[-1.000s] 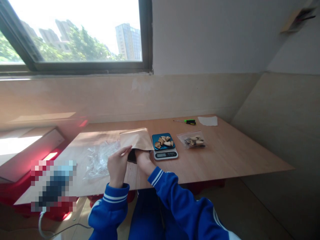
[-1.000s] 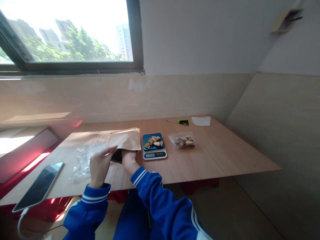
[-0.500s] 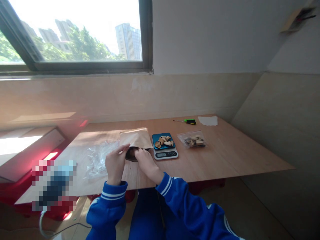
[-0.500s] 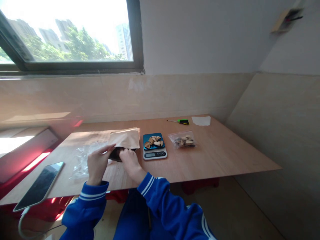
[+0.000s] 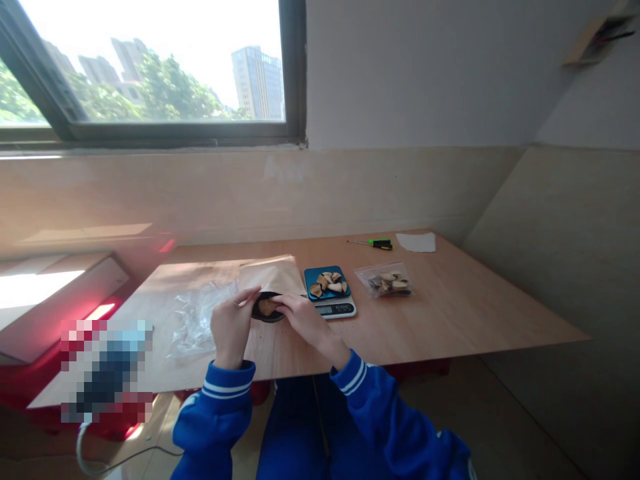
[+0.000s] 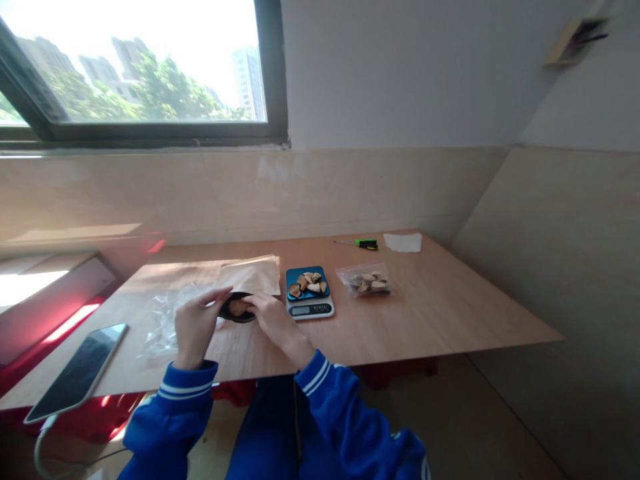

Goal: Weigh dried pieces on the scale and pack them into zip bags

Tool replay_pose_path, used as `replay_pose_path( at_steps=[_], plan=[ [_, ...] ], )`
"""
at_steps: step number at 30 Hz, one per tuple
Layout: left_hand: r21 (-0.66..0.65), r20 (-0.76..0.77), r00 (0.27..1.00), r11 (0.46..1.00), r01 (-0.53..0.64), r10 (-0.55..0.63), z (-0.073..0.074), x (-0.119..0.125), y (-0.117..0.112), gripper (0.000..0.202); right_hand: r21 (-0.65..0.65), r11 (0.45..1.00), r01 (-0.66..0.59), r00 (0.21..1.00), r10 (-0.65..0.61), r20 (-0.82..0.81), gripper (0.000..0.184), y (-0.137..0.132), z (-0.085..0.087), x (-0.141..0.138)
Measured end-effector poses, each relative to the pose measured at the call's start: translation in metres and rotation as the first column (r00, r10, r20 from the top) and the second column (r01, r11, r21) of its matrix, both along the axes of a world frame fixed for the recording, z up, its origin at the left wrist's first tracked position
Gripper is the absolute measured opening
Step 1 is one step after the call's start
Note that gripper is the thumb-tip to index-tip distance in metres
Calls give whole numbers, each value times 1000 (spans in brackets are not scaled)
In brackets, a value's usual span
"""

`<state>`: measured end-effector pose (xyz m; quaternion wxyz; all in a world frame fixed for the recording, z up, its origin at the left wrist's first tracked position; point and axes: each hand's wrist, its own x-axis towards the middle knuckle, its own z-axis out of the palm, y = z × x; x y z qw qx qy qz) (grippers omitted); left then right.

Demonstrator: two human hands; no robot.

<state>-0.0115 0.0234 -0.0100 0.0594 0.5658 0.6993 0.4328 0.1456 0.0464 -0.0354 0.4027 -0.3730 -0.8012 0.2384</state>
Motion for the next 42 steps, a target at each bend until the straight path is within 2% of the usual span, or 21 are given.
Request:
replay_pose_path(
  at_steps=[3,5,9,12,15,21,23,26,29,34,38,42],
  plan=[
    [-5,9,1000,1000,3,-3,1,0,-1,25,-35,999,-25,987,19,-160,25,0,0,1],
    [-4,24,1000,1000,9,-9,0,-1,-1,25,-126,990,-66,955,26,-295,22,0,-1,2],
    [6,36,999,1000,16,-16,0,-3,-1,26,-323,920,-221,850,19,-527,27,3,-5,9],
    [0,21,1000,1000,6,-6,-1,-4,0,26,-367,882,-296,752,-22,-658,34,9,-6,19],
    [-1,23,1000,1000,0,0,-3,-5,0,26,-370,883,-288,687,-78,-723,38,15,-5,33],
    [3,44,999,1000,-6,6,-8,-10,1,26,-369,901,-226,662,-136,-737,38,30,-8,57],
    [9,55,999,1000,0,0,-9,-11,1,26,-352,923,-156,688,-155,-709,38,42,-10,66],
    [12,74,997,1000,17,-17,-10,-12,0,25,-258,962,89,830,-215,-515,33,68,-11,80],
    [10,91,995,999,34,-34,-13,-13,-1,24,-161,951,264,900,-303,-312,26,96,-12,90],
    [11,118,992,999,44,-45,-16,-13,-3,24,-100,941,323,934,-334,-127,19,123,-22,88],
    [2,130,990,998,60,-60,-16,-15,-4,23,-52,940,336,942,-335,20,22,129,-29,84],
    [-3,129,990,998,59,-58,-16,-16,-3,23,11,937,349,931,-347,115,26,129,-29,87]
  ],
)
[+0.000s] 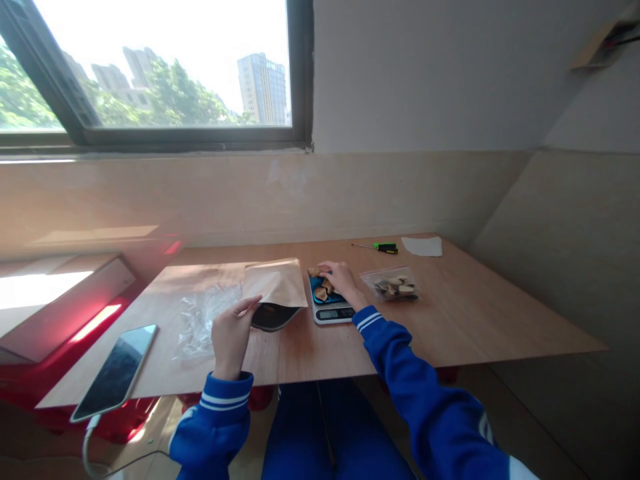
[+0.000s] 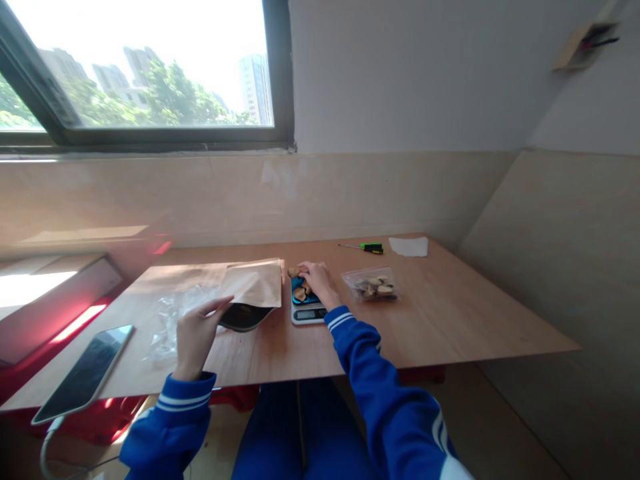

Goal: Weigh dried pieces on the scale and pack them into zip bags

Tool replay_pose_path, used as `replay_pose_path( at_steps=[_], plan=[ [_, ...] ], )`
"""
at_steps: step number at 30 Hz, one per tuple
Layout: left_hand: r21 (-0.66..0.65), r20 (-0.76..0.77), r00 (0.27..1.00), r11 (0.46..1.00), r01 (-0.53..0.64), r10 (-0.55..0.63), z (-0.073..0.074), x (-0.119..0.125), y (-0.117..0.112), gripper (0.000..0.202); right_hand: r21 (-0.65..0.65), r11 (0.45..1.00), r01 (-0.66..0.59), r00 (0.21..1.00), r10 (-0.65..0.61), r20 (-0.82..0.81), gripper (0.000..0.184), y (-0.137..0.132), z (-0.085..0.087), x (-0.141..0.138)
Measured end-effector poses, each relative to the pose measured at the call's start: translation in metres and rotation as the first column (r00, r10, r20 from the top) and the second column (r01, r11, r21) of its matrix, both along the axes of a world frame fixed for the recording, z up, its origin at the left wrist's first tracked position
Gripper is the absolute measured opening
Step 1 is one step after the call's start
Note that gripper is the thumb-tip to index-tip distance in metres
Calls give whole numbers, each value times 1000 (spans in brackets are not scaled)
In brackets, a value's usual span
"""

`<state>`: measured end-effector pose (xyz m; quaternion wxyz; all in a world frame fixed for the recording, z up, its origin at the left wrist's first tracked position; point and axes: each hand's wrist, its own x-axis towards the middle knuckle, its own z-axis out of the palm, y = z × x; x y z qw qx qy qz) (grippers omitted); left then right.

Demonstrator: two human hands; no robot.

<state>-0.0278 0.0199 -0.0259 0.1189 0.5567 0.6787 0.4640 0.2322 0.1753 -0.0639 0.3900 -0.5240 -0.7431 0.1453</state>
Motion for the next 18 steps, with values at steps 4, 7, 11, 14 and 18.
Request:
replay_pose_path(
  at_steps=[4,7,11,14,18],
  plan=[
    [7,-6,1000,1000,0,0,0,2,0,23,23,1000,-7,997,5,71,23,-2,4,1],
    [3,-5,1000,1000,6,-6,0,2,1,23,30,999,-15,997,13,78,24,-5,6,1],
    [-7,-8,1000,1000,3,-3,0,2,1,23,17,999,-29,999,28,32,27,-9,6,1],
    [-9,-12,1000,1000,1,-1,-1,1,1,24,11,999,-32,999,32,-19,23,-11,4,1],
    [-8,-25,1000,1000,2,-2,0,1,1,25,-1,999,-37,994,36,-99,24,-13,2,2]
  ],
)
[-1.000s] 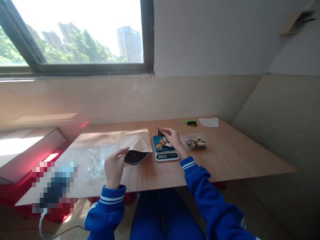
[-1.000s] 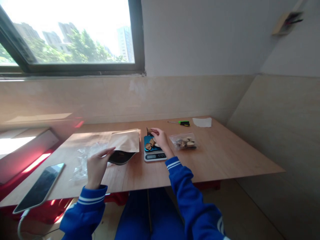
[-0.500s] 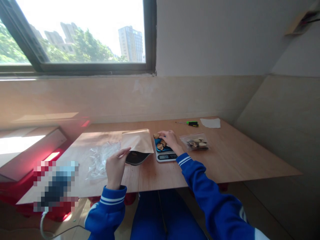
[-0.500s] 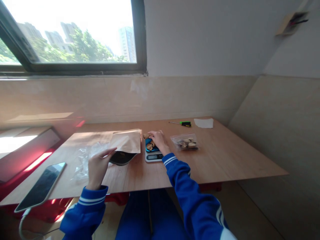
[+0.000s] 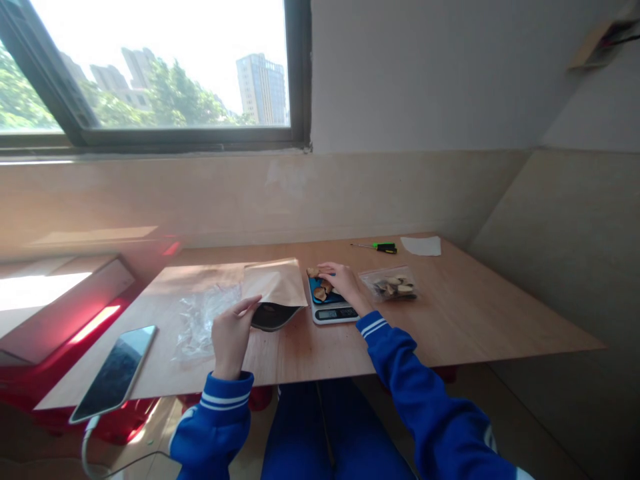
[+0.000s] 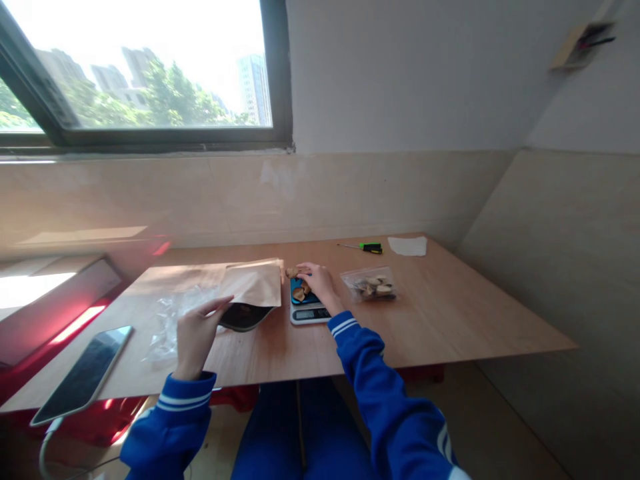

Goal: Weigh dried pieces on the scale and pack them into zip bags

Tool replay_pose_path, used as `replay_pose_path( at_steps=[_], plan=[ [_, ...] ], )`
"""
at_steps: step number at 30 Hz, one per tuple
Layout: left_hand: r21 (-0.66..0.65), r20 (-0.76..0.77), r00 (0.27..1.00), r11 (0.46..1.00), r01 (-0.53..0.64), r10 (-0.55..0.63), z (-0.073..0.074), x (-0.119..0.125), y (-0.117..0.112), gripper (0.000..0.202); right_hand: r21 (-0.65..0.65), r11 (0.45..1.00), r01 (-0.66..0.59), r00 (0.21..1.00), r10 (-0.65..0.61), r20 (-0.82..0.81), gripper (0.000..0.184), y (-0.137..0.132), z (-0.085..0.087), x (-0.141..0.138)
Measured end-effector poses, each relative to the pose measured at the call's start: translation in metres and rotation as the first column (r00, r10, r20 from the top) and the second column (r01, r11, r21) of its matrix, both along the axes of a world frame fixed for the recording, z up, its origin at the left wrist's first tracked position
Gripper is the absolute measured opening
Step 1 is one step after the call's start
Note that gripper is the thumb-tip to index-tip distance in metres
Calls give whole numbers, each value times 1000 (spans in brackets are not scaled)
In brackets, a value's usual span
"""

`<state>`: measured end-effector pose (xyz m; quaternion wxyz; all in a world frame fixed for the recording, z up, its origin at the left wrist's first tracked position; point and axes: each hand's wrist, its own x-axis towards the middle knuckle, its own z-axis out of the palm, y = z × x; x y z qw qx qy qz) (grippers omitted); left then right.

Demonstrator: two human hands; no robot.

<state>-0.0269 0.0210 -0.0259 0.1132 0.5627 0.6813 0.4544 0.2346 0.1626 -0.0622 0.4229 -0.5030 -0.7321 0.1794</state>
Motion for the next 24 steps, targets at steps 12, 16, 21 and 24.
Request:
replay_pose_path(
  at_steps=[12,16,21,24],
  plan=[
    [29,3,1000,1000,2,-2,2,2,0,23,-40,999,-31,959,18,-281,24,-10,10,0],
    [37,-2,1000,999,1,-1,1,1,0,23,53,996,73,885,-40,-464,26,-24,41,-2],
    [15,9,1000,1000,-1,1,0,0,0,26,350,844,407,646,5,-763,32,-59,113,15],
    [8,20,1000,1000,-3,3,0,1,2,25,439,731,522,616,33,-787,30,-79,144,32]
  ],
)
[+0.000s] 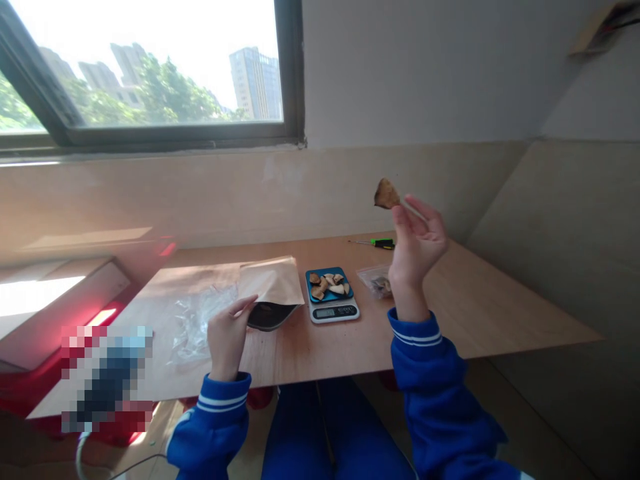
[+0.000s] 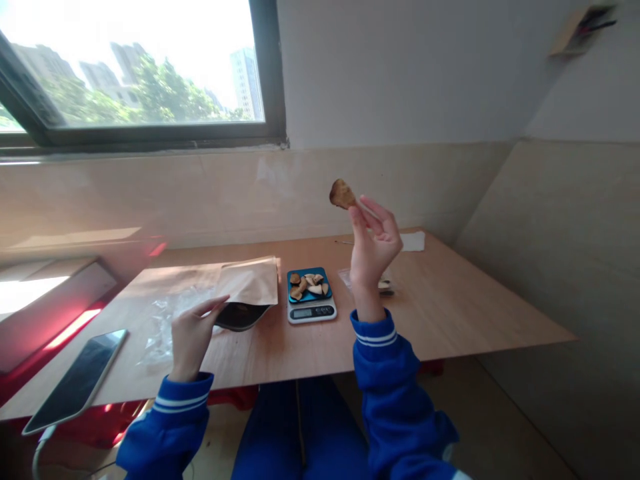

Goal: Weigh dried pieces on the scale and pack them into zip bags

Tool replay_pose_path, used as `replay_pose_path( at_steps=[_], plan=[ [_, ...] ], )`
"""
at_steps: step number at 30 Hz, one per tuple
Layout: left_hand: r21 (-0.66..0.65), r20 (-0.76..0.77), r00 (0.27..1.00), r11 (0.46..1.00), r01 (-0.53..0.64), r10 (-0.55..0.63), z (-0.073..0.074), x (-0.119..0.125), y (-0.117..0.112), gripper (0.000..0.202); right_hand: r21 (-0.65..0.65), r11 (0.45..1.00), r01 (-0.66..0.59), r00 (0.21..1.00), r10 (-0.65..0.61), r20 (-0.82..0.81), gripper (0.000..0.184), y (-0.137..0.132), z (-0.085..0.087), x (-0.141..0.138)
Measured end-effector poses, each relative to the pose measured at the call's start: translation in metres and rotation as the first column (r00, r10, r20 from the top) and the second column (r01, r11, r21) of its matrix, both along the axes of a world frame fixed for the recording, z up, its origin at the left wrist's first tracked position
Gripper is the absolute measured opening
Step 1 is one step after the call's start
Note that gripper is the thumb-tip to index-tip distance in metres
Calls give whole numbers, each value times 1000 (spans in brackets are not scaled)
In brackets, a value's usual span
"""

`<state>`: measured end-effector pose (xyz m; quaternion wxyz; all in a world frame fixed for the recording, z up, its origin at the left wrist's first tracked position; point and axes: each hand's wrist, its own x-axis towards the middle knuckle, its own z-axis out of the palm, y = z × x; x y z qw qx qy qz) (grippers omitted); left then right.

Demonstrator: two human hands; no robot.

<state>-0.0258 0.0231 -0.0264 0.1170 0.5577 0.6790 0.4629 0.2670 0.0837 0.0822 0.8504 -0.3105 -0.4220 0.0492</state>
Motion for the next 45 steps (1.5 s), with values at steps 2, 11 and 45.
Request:
replay_pose_path(
  at_steps=[2,11,45],
  plan=[
    [-2,0,1000,1000,-6,6,-1,2,1,25,34,998,53,999,-53,-4,27,-9,7,11],
    [17,-17,1000,1000,-10,10,-1,4,3,25,-14,998,60,998,-61,-25,36,-8,-14,29],
    [12,-27,1000,1000,-14,14,0,3,6,24,-670,742,30,856,327,400,15,92,-166,17]
  ],
)
